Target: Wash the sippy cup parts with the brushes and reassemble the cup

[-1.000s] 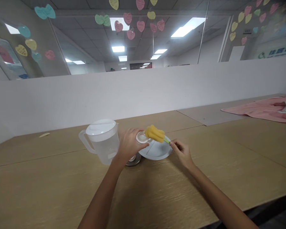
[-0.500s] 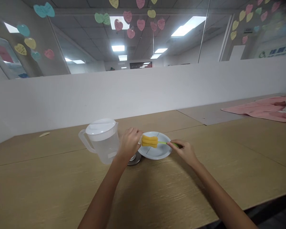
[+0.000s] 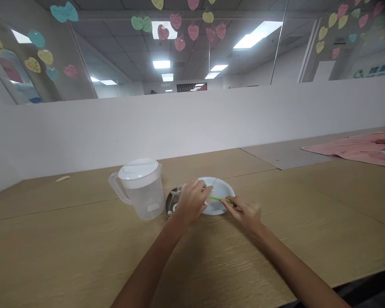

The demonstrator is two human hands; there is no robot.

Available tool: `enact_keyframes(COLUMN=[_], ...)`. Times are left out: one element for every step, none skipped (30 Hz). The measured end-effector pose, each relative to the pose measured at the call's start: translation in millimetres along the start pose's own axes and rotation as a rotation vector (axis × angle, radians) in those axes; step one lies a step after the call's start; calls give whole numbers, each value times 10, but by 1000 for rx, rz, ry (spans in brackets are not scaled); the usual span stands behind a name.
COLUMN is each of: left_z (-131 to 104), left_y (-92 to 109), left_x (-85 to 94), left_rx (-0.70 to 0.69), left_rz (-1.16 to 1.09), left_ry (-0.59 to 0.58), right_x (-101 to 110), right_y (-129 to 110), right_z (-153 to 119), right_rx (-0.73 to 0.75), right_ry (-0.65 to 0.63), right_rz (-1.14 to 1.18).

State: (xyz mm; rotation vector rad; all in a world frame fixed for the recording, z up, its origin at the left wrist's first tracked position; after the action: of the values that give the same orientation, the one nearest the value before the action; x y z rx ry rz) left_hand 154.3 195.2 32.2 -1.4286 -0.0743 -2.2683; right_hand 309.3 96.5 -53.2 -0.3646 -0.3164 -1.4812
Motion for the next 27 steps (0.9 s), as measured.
enact_keyframes(left_z=[2, 6, 12, 19, 27, 33, 38, 40, 40, 38, 35, 31, 28, 26, 27, 30, 35, 39, 41, 40, 37, 32, 24, 12, -2, -19, -36], left_y=[24, 38, 39, 26, -2, -43, -95, -151, -209, -264, -311, -348, -376, -397, -412, -422, -428, -430, -426, -412, -384, -342, -284, -213, -132, -43, 50], left_x=[-2, -2, 1, 7, 12, 16, 13, 1, -20, -52, -92, -139, -185, -225, -254, -265, -258, -232, -190, -139, -80, -18, 44, 104, 160, 208, 247], left_rx=[-1, 4, 18, 39, 67, 100, 130, 154, 168, 168, 154, 128, 103, 90, 94, 122, 172, 237, 306, 370, 422, 463, 488, 501, 506, 488, 450], left_rz=[-24, -38, -39, -26, -1, 35, 79, 125, 164, 193, 211, 222, 225, 217, 190, 142, 70, -25, -135, -252, -364, -465, -548, -612, -659, -696, -725], left_ry=[-1, 1, 10, 26, 51, 80, 103, 119, 124, 119, 103, 80, 59, 46, 47, 67, 105, 153, 200, 232, 240, 227, 189, 138, 86, 33, -14], right_x=[-2, 3, 17, 38, 64, 93, 125, 157, 185, 205, 214, 209, 190, 158, 116, 65, 9, -49, -104, -150, -185, -210, -224, -230, -228, -223, -215], right_y=[-13, -7, 18, 63, 123, 196, 278, 367, 458, 548, 633, 708, 771, 820, 853, 870, 870, 855, 828, 793, 755, 716, 679, 646, 617, 592, 571], right_z=[-9, -14, -13, -8, 1, 13, 23, 31, 34, 30, 20, 3, -17, -42, -68, -95, -121, -144, -163, -177, -185, -188, -186, -180, -172, -161, -150], right_rx=[32, 53, 57, 43, 11, -43, -121, -223, -343, -470, -593, -702, -787, -846, -878, -889, -882, -857, -820, -781, -744, -712, -686, -670, -661, -653, -643], right_ry=[-8, -5, 11, 31, 50, 66, 78, 87, 85, 67, 31, -28, -112, -210, -317, -426, -531, -635, -728, -806, -867, -911, -939, -955, -963, -971, -979], right_rz=[-20, -51, -96, -149, -203, -250, -285, -305, -306, -290, -266, -242, -224, -217, -215, -209, -196, -177, -157, -143, -134, -129, -124, -118, -111, -103, -90])
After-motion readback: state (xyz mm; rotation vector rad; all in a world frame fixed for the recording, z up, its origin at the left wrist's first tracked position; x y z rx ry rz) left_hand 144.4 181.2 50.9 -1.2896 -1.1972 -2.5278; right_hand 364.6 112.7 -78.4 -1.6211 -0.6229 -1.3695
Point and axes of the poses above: each hand's wrist, its own z-axis towards the middle knuckle, its own x-axis out of the back of the hand, y = z × x, the point moved 2 cm from there along z, towards the middle knuckle, and after that the axes turned 9 degrees about x, right-handed, at the moved point
